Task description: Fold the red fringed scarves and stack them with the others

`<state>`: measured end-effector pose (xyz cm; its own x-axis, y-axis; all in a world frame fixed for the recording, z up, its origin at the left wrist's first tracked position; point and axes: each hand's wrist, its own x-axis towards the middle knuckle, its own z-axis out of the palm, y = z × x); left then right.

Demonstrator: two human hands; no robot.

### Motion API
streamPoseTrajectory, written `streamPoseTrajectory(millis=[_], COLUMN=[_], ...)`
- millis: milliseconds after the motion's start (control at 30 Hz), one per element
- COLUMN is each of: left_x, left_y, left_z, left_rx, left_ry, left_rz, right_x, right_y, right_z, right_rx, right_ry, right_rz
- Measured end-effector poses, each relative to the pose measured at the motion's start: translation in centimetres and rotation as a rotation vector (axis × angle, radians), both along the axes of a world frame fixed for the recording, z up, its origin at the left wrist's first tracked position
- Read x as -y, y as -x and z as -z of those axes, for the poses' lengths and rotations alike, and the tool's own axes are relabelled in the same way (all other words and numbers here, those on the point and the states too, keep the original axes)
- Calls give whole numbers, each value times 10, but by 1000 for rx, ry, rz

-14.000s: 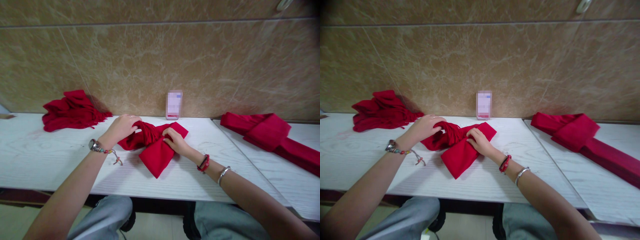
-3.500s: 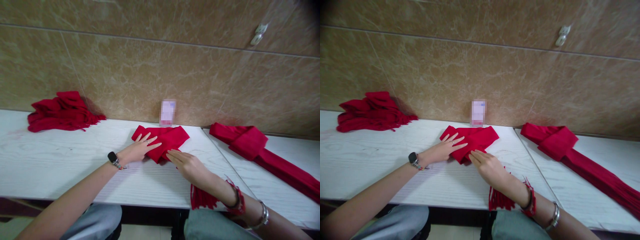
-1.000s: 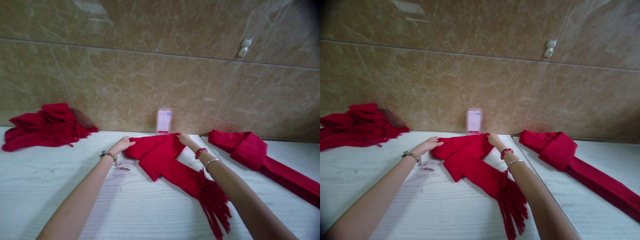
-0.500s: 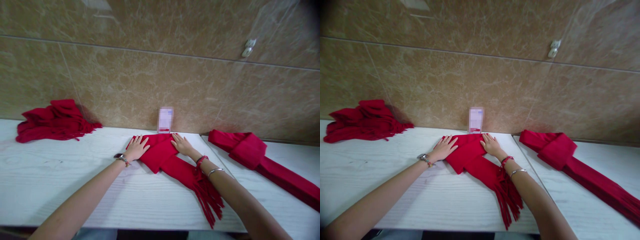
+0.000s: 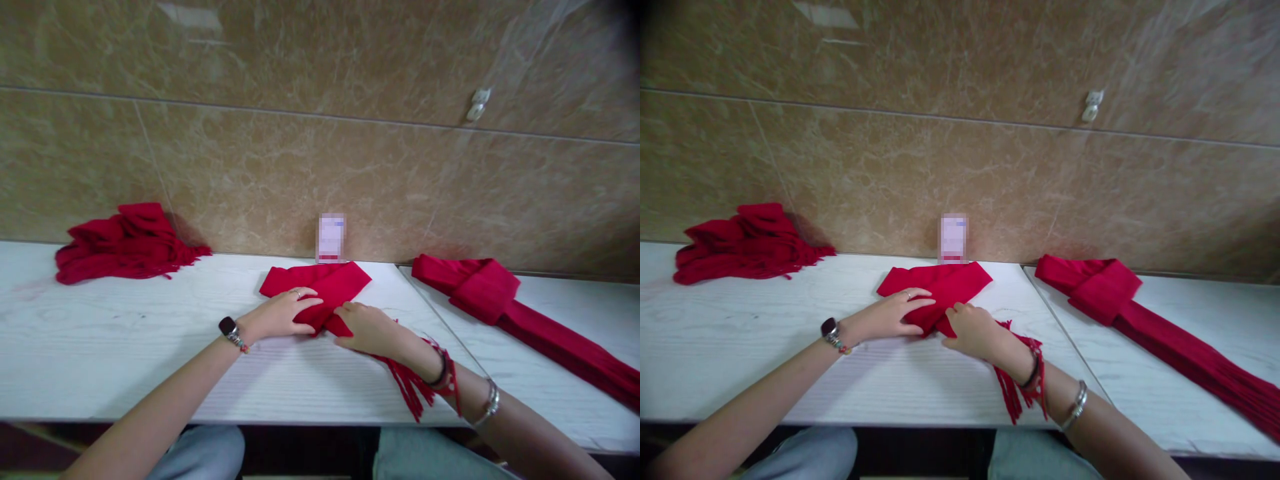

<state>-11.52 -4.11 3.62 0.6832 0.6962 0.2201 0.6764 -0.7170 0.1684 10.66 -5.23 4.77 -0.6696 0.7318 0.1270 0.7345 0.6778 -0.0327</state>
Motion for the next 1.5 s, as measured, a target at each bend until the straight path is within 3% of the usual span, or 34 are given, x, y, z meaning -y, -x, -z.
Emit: streamPoseTrajectory(millis=[100,200,367,500,633,767,933,1167,1267,1367,1433,1500], left_x=[0,-4,-8,-6,0,8,11,7,12,21,26,29], left_y=[-1,-3,-8,-5,-8,-23,-36,-38,-38,-34,-32,-34], left_z=[6,9,5,2,2,3,6,13,16,16,14,10], left_rx=[-81,-155,-234,-247,-217,-126,-101,211,148,27,-56,-135], left_ry=[27,20,45,46,-28,-96,-31,154,139,6,-89,-163], left_rz=[2,-13,-66,-38,-61,-172,-167,-240,-197,-83,-3,33], right_x=[14,9,8,16,15,11,10,15,20,16,1,-26], right_y=[9,10,1,-2,0,2,-2,4,6,-7,-24,-41], right_z=[14,20,18,31,41,32,19,30,26,6,-7,-12], right_rx=[215,273,171,108,51,20,-68,-143,-137,-194,-244,-301], right_ry=[-97,-139,-250,-316,-300,-223,-211,-249,-132,105,194,101], right_rz=[91,57,-67,-156,-159,-154,-92,-162,-242,-315,-232,-38])
